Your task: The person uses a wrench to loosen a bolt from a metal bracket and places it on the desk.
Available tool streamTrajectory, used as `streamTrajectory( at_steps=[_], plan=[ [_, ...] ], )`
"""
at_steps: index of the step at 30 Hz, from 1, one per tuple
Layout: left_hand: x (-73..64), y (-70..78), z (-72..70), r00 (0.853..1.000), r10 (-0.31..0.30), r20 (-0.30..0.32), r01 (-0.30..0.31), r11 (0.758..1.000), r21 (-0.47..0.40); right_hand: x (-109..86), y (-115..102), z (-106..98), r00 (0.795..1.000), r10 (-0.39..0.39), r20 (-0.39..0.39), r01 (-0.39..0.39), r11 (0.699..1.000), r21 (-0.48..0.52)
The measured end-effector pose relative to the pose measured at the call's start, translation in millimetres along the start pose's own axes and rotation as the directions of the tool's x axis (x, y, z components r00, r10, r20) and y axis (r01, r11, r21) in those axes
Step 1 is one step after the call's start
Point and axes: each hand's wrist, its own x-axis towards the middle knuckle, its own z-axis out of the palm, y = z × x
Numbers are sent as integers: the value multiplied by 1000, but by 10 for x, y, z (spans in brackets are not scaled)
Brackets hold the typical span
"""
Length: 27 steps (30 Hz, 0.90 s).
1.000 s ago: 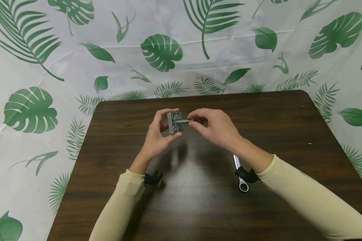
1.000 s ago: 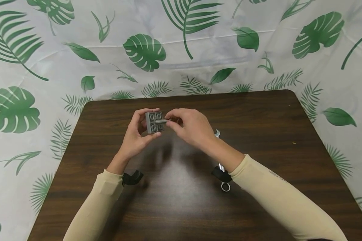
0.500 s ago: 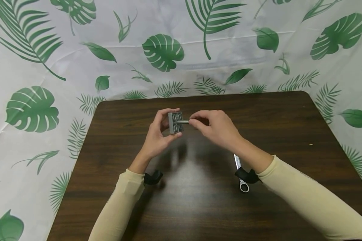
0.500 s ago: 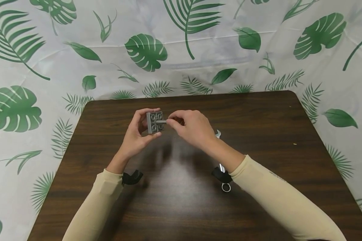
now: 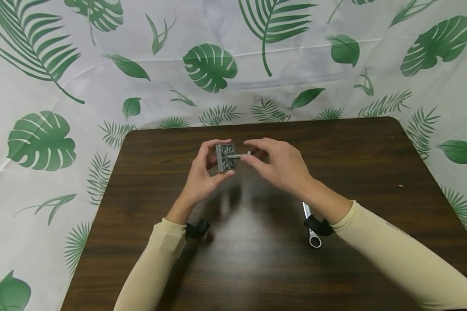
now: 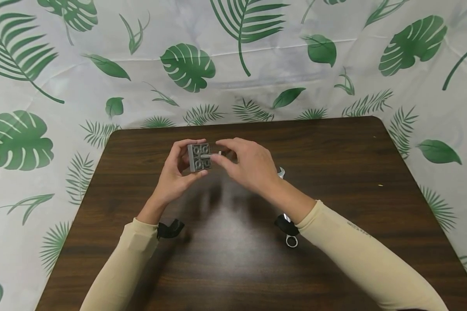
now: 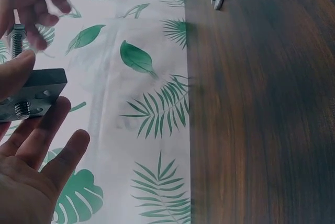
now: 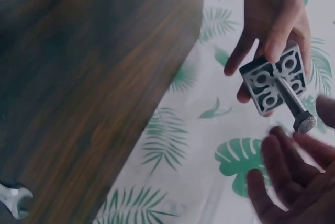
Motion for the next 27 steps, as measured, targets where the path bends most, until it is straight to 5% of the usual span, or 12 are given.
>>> streamTrajectory(
  at_steps=[3, 5, 9, 14, 19, 23, 27],
  plan=[
    [2, -3, 8, 1000, 7, 3, -7, 1000, -2, 8, -13, -20, 993, 102, 60, -104, 994, 27],
    [0, -19, 11, 1000, 6, 4, -6, 1000, -7, 8, -15, -35, 992, 97, 80, -100, 994, 41],
    [-15, -182, 0, 1000, 7, -1, -7, 1000, -21, 8, 10, -37, 996, -86, 20, 85, 996, 23],
    [-28, -199, -8, 1000, 10, -6, -10, 1000, -24, 23, 49, 13, 960, -276, -55, 272, 960, -59],
    [-27, -47, -2, 1000, 14, -11, -14, 1000, -19, 5, 30, 19, 997, -83, 4, 83, 994, -66],
    [-23, -23, 1, 1000, 15, -2, -15, 1000, -12, -15, 21, 2, 990, 97, 98, -88, 992, -93],
    [-19, -22, 1, 1000, 22, -6, -22, 1000, -3, -9, 15, -12, 990, 80, 118, -72, 995, -66]
  ],
)
